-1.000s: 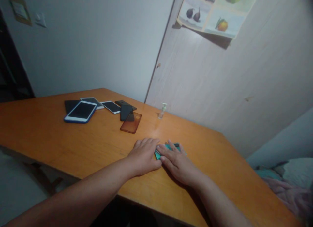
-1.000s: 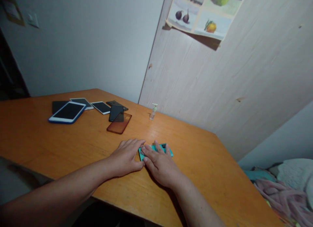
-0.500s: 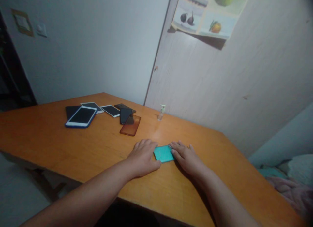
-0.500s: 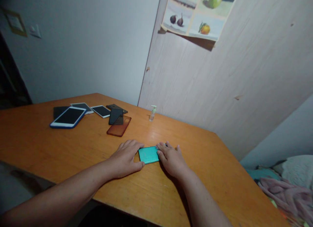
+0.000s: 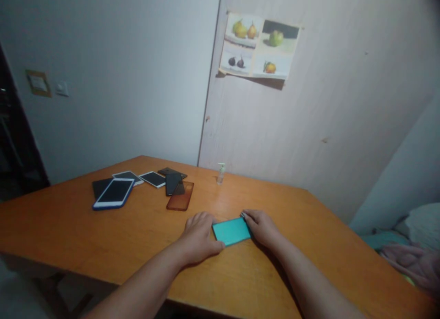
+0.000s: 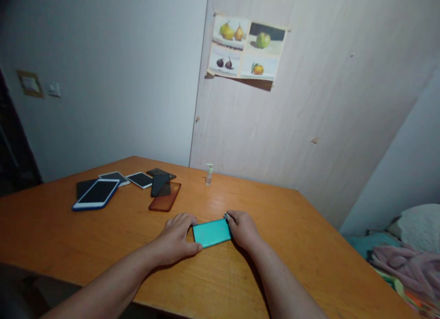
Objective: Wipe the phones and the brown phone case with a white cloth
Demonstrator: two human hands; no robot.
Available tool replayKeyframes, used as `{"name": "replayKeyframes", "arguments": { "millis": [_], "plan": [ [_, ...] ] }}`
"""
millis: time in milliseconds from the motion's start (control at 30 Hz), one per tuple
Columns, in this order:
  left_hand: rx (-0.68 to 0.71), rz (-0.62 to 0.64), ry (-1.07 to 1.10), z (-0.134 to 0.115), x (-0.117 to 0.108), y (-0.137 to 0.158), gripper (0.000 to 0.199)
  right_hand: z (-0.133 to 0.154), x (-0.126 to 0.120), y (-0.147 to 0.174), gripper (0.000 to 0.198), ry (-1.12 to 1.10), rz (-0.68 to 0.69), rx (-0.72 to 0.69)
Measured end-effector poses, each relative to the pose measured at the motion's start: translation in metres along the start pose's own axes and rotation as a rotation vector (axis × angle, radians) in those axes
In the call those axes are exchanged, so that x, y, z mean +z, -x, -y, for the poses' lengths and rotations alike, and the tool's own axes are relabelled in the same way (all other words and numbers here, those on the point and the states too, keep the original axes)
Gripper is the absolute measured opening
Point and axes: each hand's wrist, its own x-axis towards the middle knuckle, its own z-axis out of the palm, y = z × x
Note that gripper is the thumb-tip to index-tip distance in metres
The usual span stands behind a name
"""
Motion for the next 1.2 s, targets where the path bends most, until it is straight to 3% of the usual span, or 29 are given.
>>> {"name": "replayKeyframes", "arguments": {
  "millis": [233,533,733,933,1033,1200],
  "plan": [
    [0.018,-0.056,0.064,-0.005,-0.003,0.006,0.049,-0.009,0.004,-0.004,0.048,-0.275,-0.099,0.088],
    [-0.027,-0.173,0.220,0.007,0.003,0.002,0.055,0.011,-0.019,0.014,0.045,-0.486,0.029,0.106],
    [-0.041,-0.237,0.354,0.011,0.007,0.001,0.038,0.040,-0.023,0.042,0.029,-0.442,0.001,0.070],
    [-0.044,-0.314,0.502,-0.002,0.015,0.013,0.041,0.068,-0.011,0.094,0.029,-0.171,-0.228,-0.023],
    [-0.021,-0.320,0.586,-0.009,0.013,0.027,0.043,0.073,-0.011,0.114,0.030,-0.083,-0.313,-0.080],
    [0.085,-0.259,0.583,-0.023,0.004,0.059,0.026,0.067,-0.017,0.129,0.031,0.004,-0.376,-0.104]
  ]
}}
